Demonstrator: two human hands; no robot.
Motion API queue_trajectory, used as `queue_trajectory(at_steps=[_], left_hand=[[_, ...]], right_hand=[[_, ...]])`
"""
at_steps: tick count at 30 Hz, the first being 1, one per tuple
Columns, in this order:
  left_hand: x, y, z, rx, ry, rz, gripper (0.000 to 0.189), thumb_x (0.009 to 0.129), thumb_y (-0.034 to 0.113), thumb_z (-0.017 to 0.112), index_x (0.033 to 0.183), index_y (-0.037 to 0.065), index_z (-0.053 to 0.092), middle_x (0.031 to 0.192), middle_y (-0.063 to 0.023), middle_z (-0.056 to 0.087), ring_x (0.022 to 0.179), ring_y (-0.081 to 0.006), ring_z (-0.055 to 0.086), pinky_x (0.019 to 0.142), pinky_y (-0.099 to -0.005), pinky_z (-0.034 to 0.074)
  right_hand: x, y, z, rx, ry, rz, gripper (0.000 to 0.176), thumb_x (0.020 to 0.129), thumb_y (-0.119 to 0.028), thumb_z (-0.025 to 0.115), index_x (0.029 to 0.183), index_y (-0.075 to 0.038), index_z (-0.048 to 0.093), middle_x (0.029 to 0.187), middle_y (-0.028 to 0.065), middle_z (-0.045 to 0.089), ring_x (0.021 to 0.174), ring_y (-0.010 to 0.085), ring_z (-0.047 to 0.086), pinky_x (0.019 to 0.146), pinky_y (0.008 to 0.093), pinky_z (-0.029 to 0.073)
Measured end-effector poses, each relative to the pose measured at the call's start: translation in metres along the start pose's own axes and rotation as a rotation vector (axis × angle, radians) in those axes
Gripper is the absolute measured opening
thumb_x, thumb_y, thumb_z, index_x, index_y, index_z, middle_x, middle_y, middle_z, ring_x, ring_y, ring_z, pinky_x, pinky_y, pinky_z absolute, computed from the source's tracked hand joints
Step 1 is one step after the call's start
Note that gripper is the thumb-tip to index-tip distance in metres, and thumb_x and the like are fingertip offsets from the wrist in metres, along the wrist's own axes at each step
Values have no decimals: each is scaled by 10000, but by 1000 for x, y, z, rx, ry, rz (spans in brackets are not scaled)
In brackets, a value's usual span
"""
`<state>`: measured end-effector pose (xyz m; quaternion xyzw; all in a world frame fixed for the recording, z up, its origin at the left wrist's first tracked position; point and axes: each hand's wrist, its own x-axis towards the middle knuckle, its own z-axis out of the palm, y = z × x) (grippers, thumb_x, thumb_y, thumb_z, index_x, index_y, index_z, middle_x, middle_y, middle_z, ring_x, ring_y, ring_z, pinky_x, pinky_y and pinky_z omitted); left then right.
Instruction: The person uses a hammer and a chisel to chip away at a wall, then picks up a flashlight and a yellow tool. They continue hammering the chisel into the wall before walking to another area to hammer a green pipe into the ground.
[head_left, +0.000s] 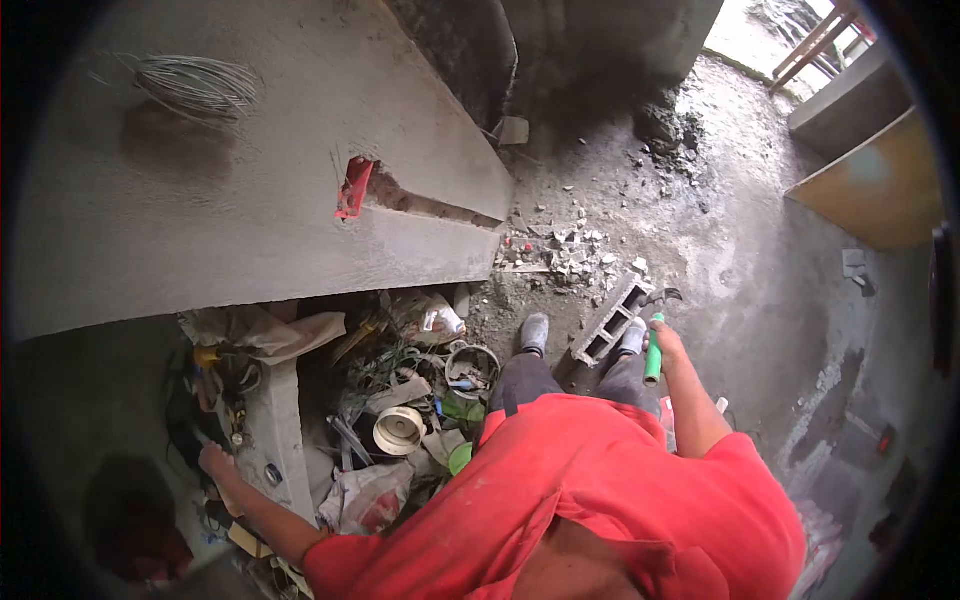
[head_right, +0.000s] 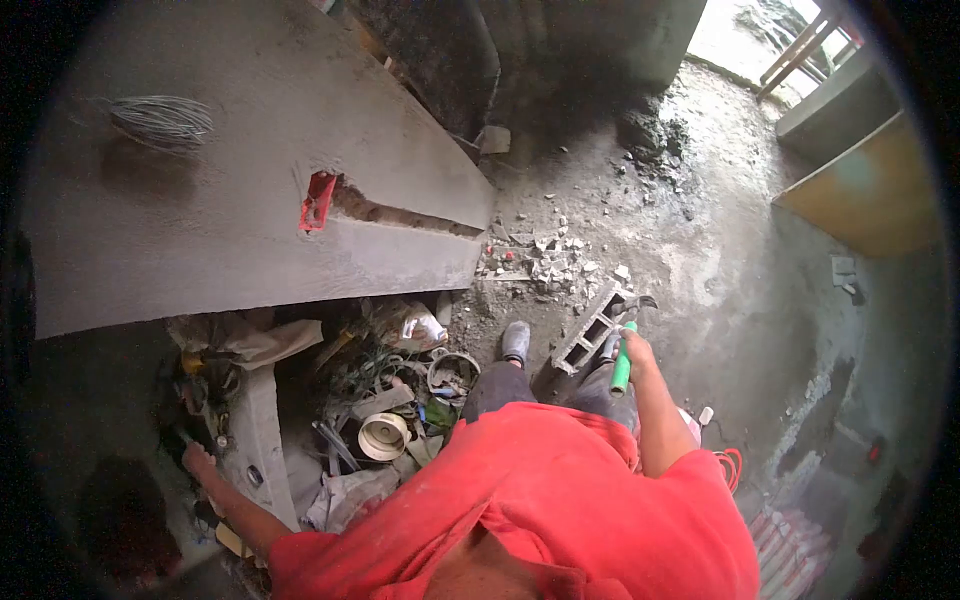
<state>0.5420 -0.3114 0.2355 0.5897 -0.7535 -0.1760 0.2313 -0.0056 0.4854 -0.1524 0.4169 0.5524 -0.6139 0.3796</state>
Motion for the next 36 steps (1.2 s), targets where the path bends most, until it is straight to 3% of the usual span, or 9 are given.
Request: queue_trajectory(at_steps=[2, 5, 8, 11, 13, 18, 21, 26, 36], left_hand=[[-55, 102, 2, -446, 362, -367, 299, 927, 320, 607, 1044, 54, 534, 785, -39, 505, 612, -169, 506, 559, -357, 463], [-171, 237, 36, -589, 236, 16, 407, 904, 366, 629, 1147, 72, 488, 813, -23, 497, 644, -148, 517, 548, -301, 450], [-251, 280, 90, -351, -41, 18, 592, 882, 428, 655, 1307, 63, 466, 840, -12, 527, 663, -113, 520, 532, -252, 445], [-321, 377, 211, -249, -623, -56, 378, 954, 328, 567, 1216, 58, 606, 786, 42, 521, 641, -31, 465, 544, -195, 416], [-329, 384, 289, -260, -886, -48, 241, 978, 256, 538, 1074, 39, 580, 758, 51, 489, 607, -36, 438, 540, -224, 404], [-287, 376, 402, 140, -882, 80, 285, 942, 269, 563, 1097, 29, 564, 741, -118, 598, 694, -172, 634, 609, -359, 501], [-233, 325, 465, 257, -704, 549, 294, 947, 299, 536, 1051, 26, 563, 745, -136, 603, 646, -198, 648, 580, -387, 514], [-213, 367, 469, 90, -984, -37, 331, 963, 390, 521, 1016, 66, 560, 697, -2, 511, 486, -99, 455, 412, -279, 382], [-212, 372, 474, -11, -1014, -140, 340, 951, 397, 528, 1034, 68, 549, 706, -5, 495, 476, -91, 435, 400, -283, 366]], right_hand=[[6, -3, -3, 2, -30, -30, 164, 917, -253, 587, 849, -108, 550, 651, 2, 544, 504, 146, 544, 446, 315, 462], [3, -10, -9, -39, -78, -49, 153, 904, -242, 621, 879, -103, 560, 661, 4, 545, 515, 139, 546, 434, 308, 456], [-17, -28, -12, -41, -225, -114, 145, 883, -199, 648, 941, -82, 585, 703, 18, 570, 539, 141, 563, 453, 308, 472], [-17, -61, -9, -471, -237, -361, 167, 865, -143, 642, 1001, -60, 590, 712, 22, 561, 536, 121, 541, 430, 298, 470], [0, -74, -1, -589, -187, -432, 166, 872, -148, 634, 1004, -60, 585, 704, 19, 553, 520, 112, 525, 412, 293, 457], [-18, -71, 33, -421, -221, -368, 205, 936, -267, 593, 1012, -80, 563, 652, -5, 504, 461, 90, 468, 377, 270, 403], [-30, -65, 61, -351, -193, -340, 280, 957, -357, 566, 977, -78, 567, 640, -6, 497, 465, 105, 474, 385, 285, 406], [-35, -46, 117, -168, -237, -194, 396, 967, -480, 533, 988, -85, 555, 676, 0, 497, 486, 106, 471, 401, 294, 408], [-71, -25, 237, 279, -420, -253, 436, 964, -535, 535, 966, -98, 538, 670, -9, 488, 475, 115, 470, 422, 283, 416]])
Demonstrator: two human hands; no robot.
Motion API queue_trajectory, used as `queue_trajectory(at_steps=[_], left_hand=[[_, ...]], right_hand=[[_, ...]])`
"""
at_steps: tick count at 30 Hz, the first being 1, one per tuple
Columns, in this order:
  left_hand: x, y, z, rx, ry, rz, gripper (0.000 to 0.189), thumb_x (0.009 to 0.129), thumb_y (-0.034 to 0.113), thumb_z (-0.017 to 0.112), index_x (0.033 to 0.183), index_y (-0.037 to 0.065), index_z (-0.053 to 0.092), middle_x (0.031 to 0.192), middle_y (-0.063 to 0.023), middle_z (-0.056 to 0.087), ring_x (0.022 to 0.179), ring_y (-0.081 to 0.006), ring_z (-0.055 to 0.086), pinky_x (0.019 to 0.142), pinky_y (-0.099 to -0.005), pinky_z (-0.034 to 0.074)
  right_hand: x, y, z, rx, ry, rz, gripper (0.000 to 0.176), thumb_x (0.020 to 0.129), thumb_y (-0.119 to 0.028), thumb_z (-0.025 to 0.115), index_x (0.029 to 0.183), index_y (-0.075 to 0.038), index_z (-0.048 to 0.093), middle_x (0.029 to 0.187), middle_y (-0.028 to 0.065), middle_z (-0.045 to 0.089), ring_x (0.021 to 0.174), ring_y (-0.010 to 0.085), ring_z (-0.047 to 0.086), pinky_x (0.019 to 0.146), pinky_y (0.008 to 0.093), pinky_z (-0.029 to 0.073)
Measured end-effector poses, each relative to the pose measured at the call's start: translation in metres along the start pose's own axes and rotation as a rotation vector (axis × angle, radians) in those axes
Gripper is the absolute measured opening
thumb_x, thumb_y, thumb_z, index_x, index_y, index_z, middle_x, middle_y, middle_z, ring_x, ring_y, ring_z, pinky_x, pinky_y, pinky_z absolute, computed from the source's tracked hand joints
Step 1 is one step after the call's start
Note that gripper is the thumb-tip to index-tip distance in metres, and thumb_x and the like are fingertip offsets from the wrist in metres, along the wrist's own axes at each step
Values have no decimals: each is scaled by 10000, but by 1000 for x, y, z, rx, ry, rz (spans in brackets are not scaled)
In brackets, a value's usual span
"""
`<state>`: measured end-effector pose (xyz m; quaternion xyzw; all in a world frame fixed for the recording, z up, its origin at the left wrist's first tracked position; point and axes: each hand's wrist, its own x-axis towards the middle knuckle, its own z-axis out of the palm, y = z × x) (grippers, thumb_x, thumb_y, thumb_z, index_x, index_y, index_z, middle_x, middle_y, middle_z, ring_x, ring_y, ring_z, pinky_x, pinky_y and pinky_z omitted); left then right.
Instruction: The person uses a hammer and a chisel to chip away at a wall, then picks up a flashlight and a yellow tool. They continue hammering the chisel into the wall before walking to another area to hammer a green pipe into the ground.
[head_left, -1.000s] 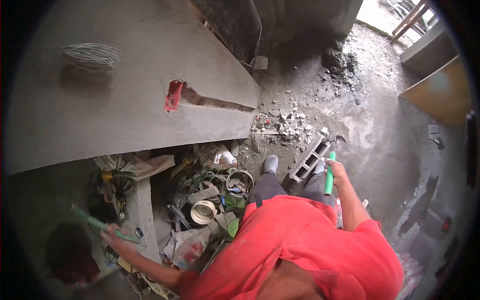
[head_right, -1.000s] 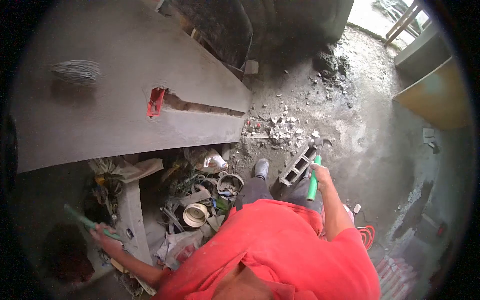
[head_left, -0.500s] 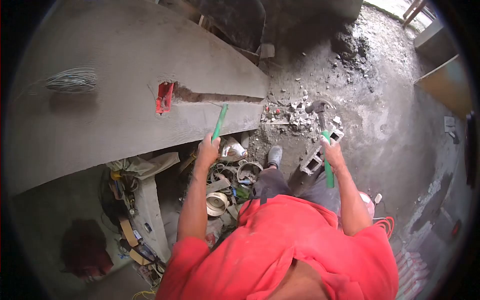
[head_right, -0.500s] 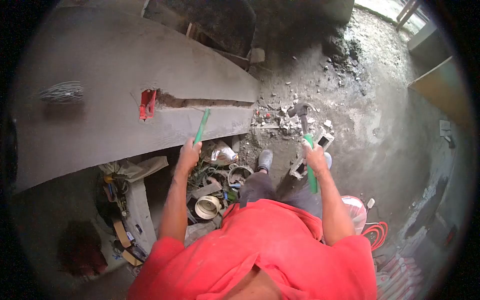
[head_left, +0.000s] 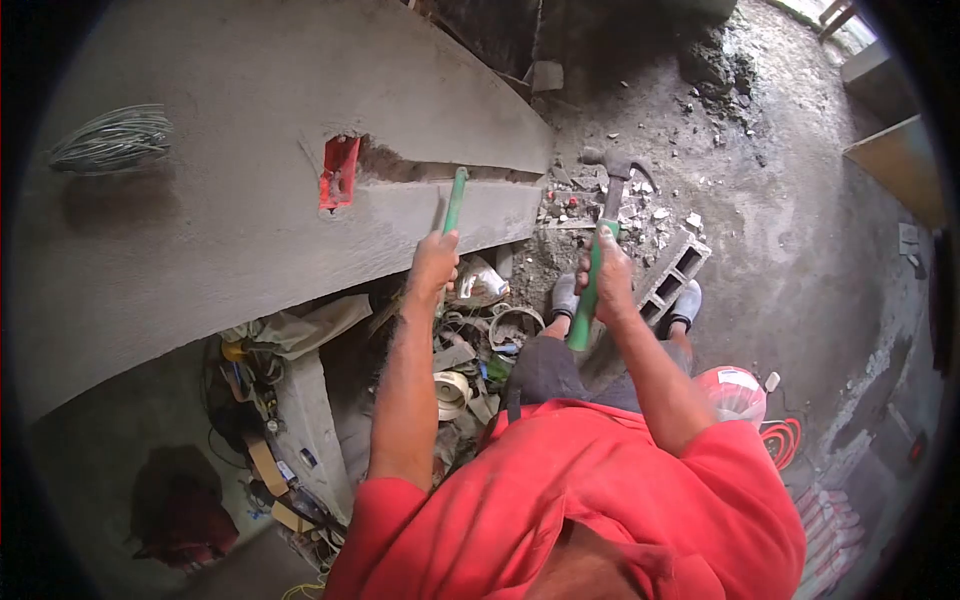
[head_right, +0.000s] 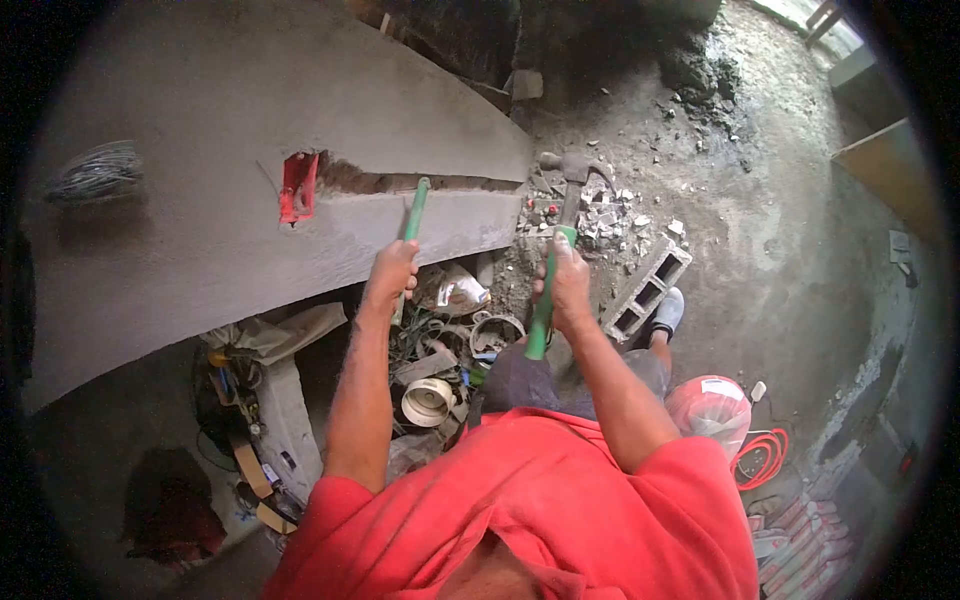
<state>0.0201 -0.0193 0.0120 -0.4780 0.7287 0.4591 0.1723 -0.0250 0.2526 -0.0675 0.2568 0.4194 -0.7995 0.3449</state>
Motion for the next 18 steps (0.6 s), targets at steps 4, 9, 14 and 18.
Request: queue_trajectory(at_steps=[4, 9, 14, 18], left_hand=[[6, 0, 7, 109, 44, 19, 301, 948, 372, 523, 957, 72, 530, 700, -9, 490, 470, -102, 438, 394, -295, 367], [3, 4, 4, 112, 34, 16, 292, 953, 366, 524, 942, 74, 517, 701, -7, 490, 466, -101, 424, 390, -292, 351], [4, 2, 7, 56, 29, 4, 275, 969, 359, 520, 956, 83, 519, 690, 1, 472, 463, -95, 403, 391, -294, 346], [3, 3, 10, 114, 56, 8, 266, 980, 348, 509, 956, 83, 520, 684, 3, 466, 465, -96, 407, 391, -293, 348]], right_hand=[[10, 29, 42, 119, 43, -36, 446, 958, -551, 537, 938, -105, 534, 653, -16, 479, 474, 103, 447, 441, 284, 416], [14, 80, 102, 102, 47, -18, 428, 977, -520, 509, 873, -105, 523, 634, -4, 492, 473, 119, 463, 436, 294, 413], [35, 61, 99, -132, -143, 221, 425, 973, -481, 523, 768, -109, 517, 609, 4, 497, 459, 132, 472, 421, 305, 404], [13, 59, 84, 91, 17, -5, 428, 977, -493, 514, 812, -98, 514, 609, 9, 506, 453, 136, 475, 414, 316, 414]])
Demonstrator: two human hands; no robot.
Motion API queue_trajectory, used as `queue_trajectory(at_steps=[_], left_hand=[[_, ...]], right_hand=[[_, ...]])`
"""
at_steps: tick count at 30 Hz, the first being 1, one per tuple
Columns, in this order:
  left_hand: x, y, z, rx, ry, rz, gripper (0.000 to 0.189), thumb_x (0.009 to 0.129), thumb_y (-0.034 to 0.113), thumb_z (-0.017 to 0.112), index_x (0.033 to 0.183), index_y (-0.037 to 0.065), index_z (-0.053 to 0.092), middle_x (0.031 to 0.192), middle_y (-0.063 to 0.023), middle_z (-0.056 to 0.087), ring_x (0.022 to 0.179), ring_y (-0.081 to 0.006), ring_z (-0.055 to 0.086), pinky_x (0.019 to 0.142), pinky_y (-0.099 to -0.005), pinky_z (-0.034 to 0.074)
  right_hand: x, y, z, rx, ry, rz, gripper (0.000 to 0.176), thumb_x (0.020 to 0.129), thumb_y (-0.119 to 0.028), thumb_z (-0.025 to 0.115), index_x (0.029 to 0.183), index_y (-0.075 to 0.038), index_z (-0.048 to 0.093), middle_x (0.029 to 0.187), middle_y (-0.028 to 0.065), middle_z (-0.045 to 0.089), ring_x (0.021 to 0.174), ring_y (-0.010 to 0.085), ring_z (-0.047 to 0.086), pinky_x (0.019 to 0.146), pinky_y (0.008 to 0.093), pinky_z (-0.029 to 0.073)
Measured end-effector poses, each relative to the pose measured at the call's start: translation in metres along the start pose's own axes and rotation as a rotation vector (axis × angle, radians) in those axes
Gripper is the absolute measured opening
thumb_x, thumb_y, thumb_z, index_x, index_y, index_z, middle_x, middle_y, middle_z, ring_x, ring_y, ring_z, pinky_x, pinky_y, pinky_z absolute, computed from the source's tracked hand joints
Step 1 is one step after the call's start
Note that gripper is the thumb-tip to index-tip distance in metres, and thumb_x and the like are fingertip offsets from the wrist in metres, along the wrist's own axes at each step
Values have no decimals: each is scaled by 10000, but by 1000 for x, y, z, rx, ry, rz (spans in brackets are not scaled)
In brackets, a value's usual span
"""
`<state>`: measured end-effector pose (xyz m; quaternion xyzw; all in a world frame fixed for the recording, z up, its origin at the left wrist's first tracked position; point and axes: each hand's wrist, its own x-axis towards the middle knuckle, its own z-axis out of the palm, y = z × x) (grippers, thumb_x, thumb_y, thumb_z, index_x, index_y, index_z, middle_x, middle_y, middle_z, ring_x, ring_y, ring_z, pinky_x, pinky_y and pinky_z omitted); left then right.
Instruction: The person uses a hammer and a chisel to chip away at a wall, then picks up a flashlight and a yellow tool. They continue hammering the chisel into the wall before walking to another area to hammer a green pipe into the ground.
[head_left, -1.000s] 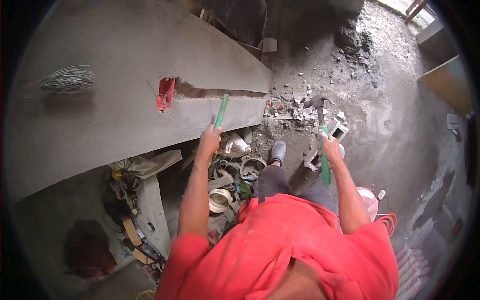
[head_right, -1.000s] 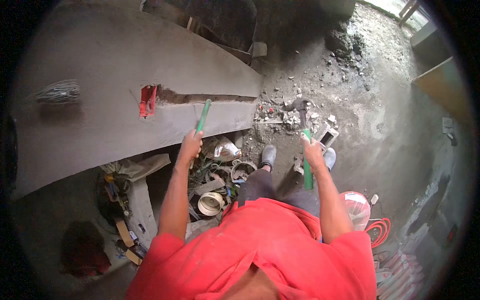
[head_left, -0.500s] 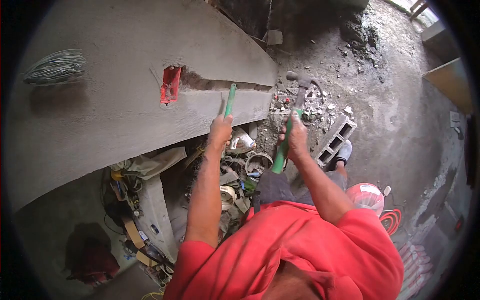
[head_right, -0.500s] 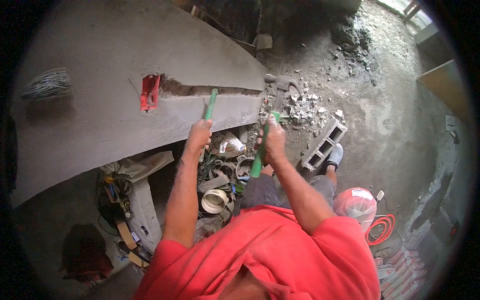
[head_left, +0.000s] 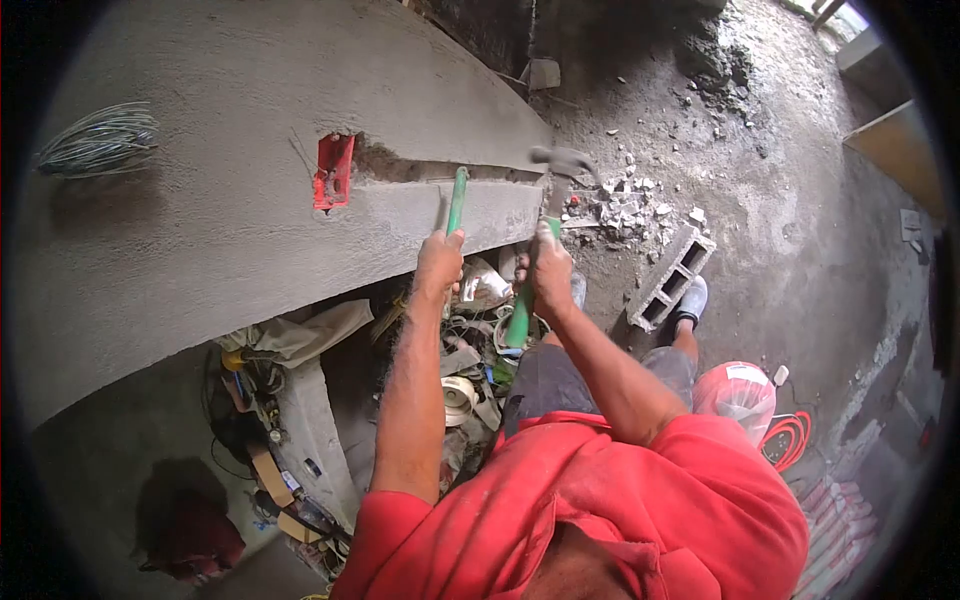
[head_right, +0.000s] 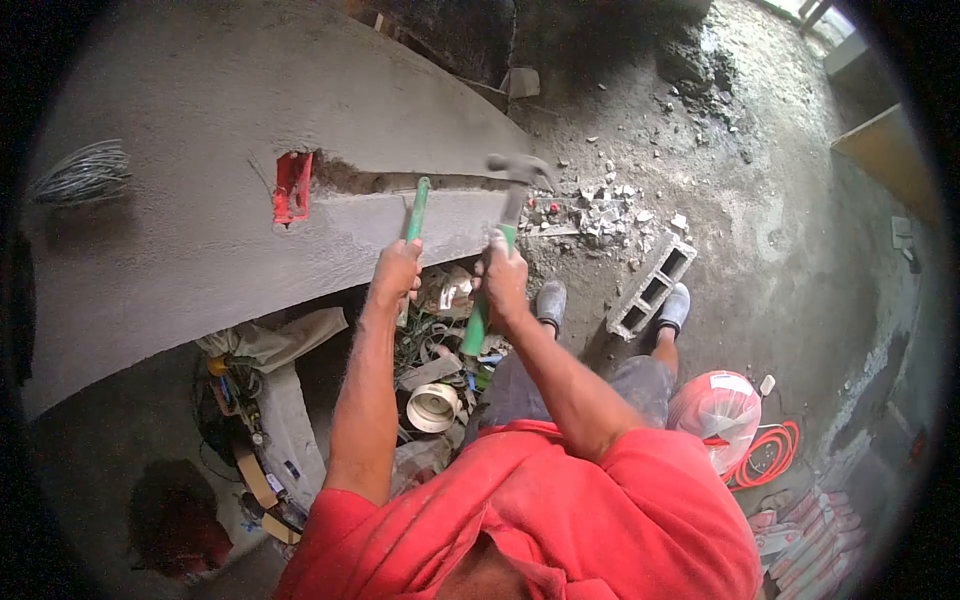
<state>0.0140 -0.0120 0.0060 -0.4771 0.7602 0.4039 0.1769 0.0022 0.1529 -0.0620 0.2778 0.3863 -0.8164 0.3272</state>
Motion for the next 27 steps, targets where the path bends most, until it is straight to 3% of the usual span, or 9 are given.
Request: queue_trajectory(at_steps=[2, 6, 10, 13, 14, 16, 18, 24, 27], left_hand=[[4, -4, 2, 22, -1, -2, 265, 982, 339, 505, 964, 75, 521, 696, -1, 474, 473, -99, 425, 391, -299, 359], [10, -5, 4, 69, 10, 24, 275, 977, 341, 513, 970, 66, 519, 706, -9, 481, 483, -108, 446, 392, -309, 372], [3, 6, 9, 69, 36, 9, 275, 974, 331, 519, 958, 57, 514, 703, -15, 482, 481, -116, 453, 394, -311, 384], [5, 4, 8, 60, 34, -4, 280, 973, 331, 521, 971, 50, 521, 709, -20, 487, 484, -120, 456, 402, -315, 395], [5, 2, 8, 62, 20, -9, 284, 972, 332, 522, 987, 48, 526, 715, -24, 492, 487, -121, 459, 408, -319, 402], [5, 0, 7, 34, -6, -27, 285, 972, 330, 523, 1005, 47, 531, 719, -26, 494, 492, -125, 463, 411, -322, 404], [5, 6, 10, 5, -32, -21, 287, 971, 328, 524, 1022, 46, 536, 723, -27, 497, 497, -129, 467, 414, -324, 406], [8, 1, 14, 39, 27, -29, 286, 976, 309, 536, 1026, 28, 526, 726, -29, 499, 508, -129, 484, 409, -322, 406], [13, -3, 18, 32, 36, -16, 298, 978, 316, 538, 1053, 29, 510, 716, -19, 475, 492, -109, 450, 393, -309, 390]], right_hand=[[-2, 20, 18, 140, 66, -43, 433, 979, -498, 506, 819, -96, 505, 609, 9, 505, 451, 127, 472, 416, 315, 421], [20, 17, 22, -318, -137, 202, 432, 983, -507, 490, 798, -116, 494, 611, -14, 492, 454, 106, 460, 420, 316, 431], [22, -12, -8, -113, -111, 212, 372, 963, -464, 545, 855, -109, 521, 613, -16, 491, 459, 126, 476, 412, 333, 434], [11, -4, 7, 425, 131, -11, 317, 1003, -437, 474, 896, -140, 455, 607, -25, 436, 454, 131, 466, 413, 331, 454], [6, 11, 20, 334, 112, -23, 367, 987, -463, 498, 852, -122, 483, 604, -9, 455, 459, 145, 474, 420, 355, 472], [16, 10, 15, -209, -231, 419, 394, 988, -491, 491, 841, -126, 482, 615, -9, 465, 458, 130, 439, 428, 311, 410], [40, 6, -5, -419, -175, 305, 425, 957, -515, 529, 793, -124, 498, 603, -12, 470, 458, 129, 442, 425, 316, 404], [21, 8, -4, 294, 134, 25, 427, 964, -503, 516, 792, -113, 505, 611, 14, 500, 459, 141, 472, 424, 346, 418], [30, 21, 8, -358, -212, 309, 430, 967, -486, 521, 778, -100, 520, 606, 14, 501, 474, 146, 486, 435, 349, 426]])
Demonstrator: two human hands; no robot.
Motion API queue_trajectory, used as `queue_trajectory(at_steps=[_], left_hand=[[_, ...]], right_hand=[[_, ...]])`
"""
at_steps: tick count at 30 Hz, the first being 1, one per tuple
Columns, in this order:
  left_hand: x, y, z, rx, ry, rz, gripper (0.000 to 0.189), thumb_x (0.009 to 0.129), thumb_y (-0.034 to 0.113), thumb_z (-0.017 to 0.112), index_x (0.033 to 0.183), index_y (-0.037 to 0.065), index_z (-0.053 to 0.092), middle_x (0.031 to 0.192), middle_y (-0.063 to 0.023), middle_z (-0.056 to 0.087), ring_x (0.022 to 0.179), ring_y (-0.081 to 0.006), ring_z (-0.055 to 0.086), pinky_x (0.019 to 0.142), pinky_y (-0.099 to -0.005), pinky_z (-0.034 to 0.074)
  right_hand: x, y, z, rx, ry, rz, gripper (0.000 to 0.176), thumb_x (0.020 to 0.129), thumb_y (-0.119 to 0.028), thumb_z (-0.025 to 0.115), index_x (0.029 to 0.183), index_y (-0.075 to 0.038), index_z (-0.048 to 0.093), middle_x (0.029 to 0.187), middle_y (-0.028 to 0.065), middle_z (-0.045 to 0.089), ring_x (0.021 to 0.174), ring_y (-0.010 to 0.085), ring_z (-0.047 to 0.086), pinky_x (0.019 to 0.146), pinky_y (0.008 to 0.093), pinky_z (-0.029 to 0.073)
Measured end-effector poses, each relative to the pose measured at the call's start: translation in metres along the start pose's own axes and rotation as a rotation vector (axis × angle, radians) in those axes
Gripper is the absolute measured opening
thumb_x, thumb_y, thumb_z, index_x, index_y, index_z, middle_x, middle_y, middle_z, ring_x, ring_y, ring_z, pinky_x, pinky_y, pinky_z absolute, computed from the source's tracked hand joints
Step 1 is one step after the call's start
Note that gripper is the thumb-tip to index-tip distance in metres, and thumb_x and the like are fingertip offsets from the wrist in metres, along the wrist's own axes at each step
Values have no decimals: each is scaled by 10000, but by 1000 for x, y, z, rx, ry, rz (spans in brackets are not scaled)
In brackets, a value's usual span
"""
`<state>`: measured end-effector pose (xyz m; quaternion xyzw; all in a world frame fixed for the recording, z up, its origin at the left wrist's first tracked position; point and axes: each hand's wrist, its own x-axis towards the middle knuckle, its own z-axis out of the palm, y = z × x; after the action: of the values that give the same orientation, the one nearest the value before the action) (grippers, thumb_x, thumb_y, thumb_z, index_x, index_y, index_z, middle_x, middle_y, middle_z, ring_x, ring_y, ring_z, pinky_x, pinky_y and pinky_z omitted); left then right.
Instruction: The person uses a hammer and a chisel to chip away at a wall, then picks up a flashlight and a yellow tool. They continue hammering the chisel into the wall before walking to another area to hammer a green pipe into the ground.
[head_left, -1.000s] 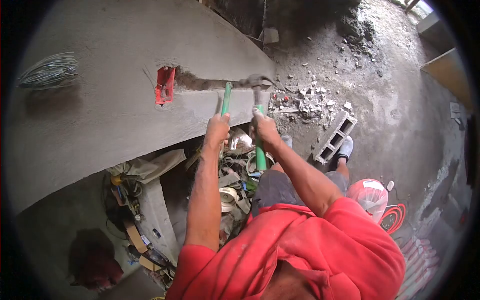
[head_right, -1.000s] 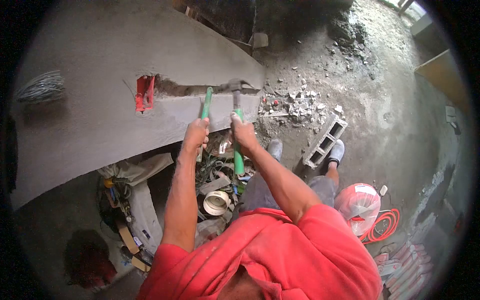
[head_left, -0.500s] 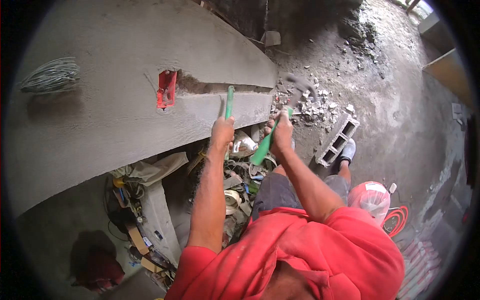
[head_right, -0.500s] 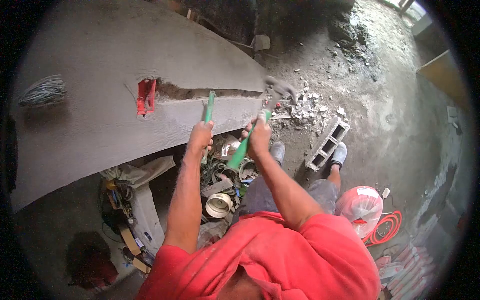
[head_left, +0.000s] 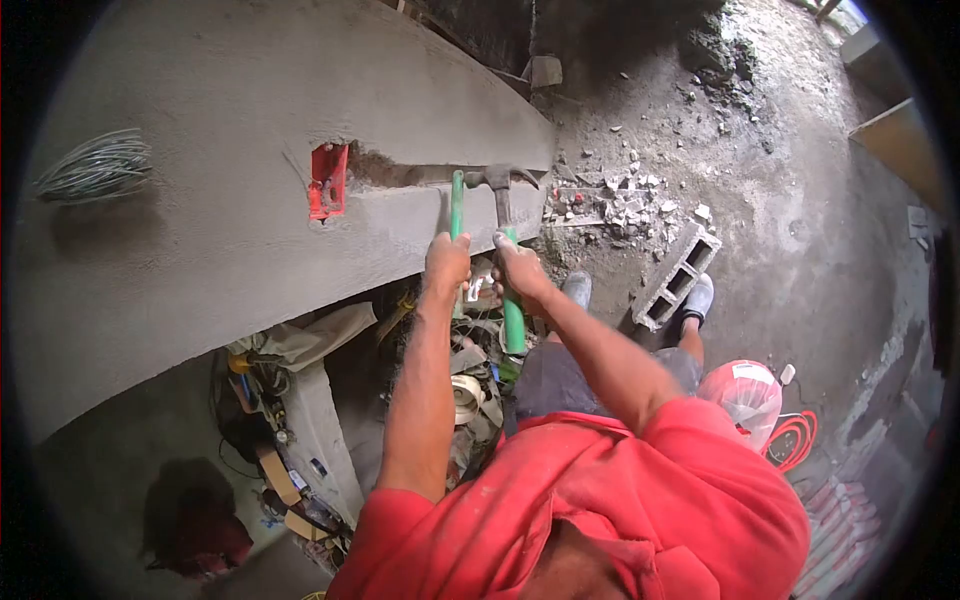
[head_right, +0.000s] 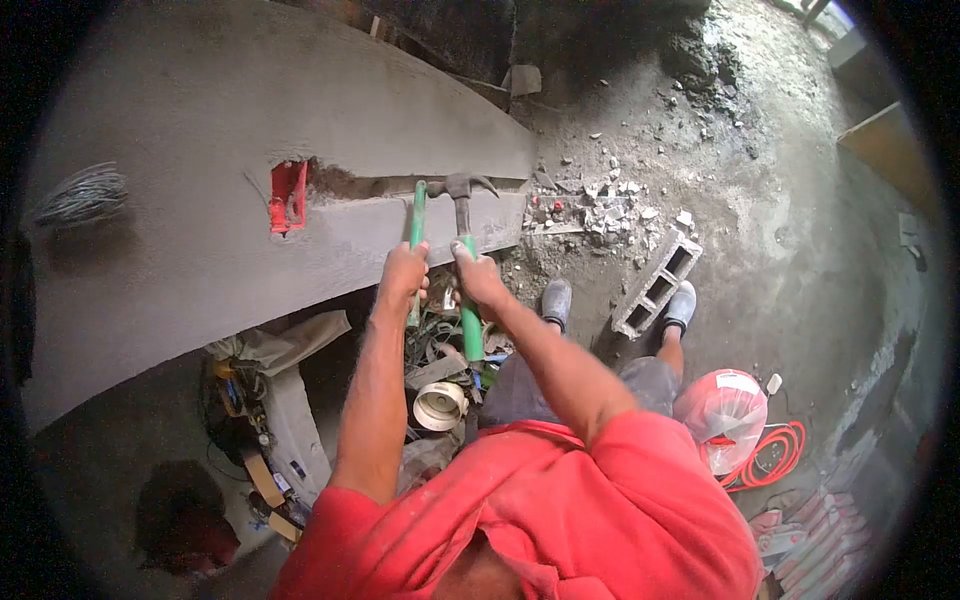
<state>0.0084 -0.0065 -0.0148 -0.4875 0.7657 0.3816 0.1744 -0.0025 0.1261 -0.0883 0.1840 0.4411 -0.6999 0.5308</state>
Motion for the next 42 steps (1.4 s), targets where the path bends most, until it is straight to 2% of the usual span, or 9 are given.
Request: queue_trajectory(at_steps=[4, 6, 9, 14, 29, 33, 35, 37, 42], left_hand=[[14, -8, 17, -17, -28, -48, 285, 967, 281, 536, 1085, 24, 498, 774, -92, 584, 581, -218, 591, 486, -411, 485], [46, -63, 47, 636, 446, 382, 313, 944, 261, 535, 1136, 19, 487, 934, -219, 667, 825, -390, 675, 710, -518, 528], [39, -53, 60, 608, 318, 162, 283, 913, 175, 553, 1118, -20, 549, 1074, -289, 647, 1008, -462, 624, 877, -535, 483], [29, -22, 49, 391, 248, 270, 446, 960, 413, 517, 965, -17, 639, 930, -305, 653, 930, -495, 620, 797, -548, 477], [32, -6, -7, 299, 135, 205, 475, 980, 405, 473, 1010, -41, 634, 909, -306, 648, 928, -509, 602, 812, -543, 457], [15, 17, -10, 144, 82, 149, 466, 979, 403, 469, 966, -38, 620, 755, -218, 633, 671, -390, 628, 601, -483, 498], [10, 18, -11, 78, 35, 89, 462, 980, 402, 467, 954, -36, 612, 703, -176, 615, 578, -332, 617, 514, -452, 496], [15, 14, -12, 79, 61, 119, 451, 980, 399, 467, 940, -31, 597, 648, -114, 568, 486, -246, 565, 407, -397, 456], [16, 9, -6, 96, 80, 105, 469, 981, 404, 471, 938, -47, 592, 663, -150, 596, 525, -290, 601, 443, -416, 477]], right_hand=[[10, -9, -37, 80, 84, 33, 383, 964, -486, 527, 826, -129, 507, 621, -5, 486, 475, 137, 471, 427, 337, 431], [-2, -3, -52, 222, 112, 45, 371, 963, -494, 530, 847, -143, 494, 626, -14, 471, 474, 128, 457, 426, 329, 434], [-14, 8, -89, 423, 158, 63, 388, 948, -535, 548, 864, -166, 458, 639, -37, 446, 470, 101, 433, 423, 311, 456], [-30, 19, -125, 295, 265, 126, 369, 941, -504, 546, 891, -143, 486, 645, -24, 489, 483, 114, 475, 413, 321, 453], [-46, -39, -69, 393, 243, -178, 410, 946, -518, 560, 889, -116, 503, 625, -27, 461, 462, 106, 470, 420, 316, 431], [-12, -21, 3, 287, 336, -406, 403, 954, -472, 576, 838, -92, 507, 574, -17, 472, 461, 106, 479, 413, 306, 417], [20, -24, -4, -268, 94, -288, 374, 960, -434, 578, 823, -91, 514, 566, -12, 482, 456, 107, 479, 409, 300, 399], [29, -34, -15, -85, 52, -304, 353, 965, -413, 575, 826, -93, 527, 571, -17, 476, 453, 108, 468, 417, 293, 392], [-24, -52, -21, 312, 263, -564, 336, 972, -390, 571, 819, -95, 520, 577, -7, 478, 466, 109, 484, 421, 287, 394]])
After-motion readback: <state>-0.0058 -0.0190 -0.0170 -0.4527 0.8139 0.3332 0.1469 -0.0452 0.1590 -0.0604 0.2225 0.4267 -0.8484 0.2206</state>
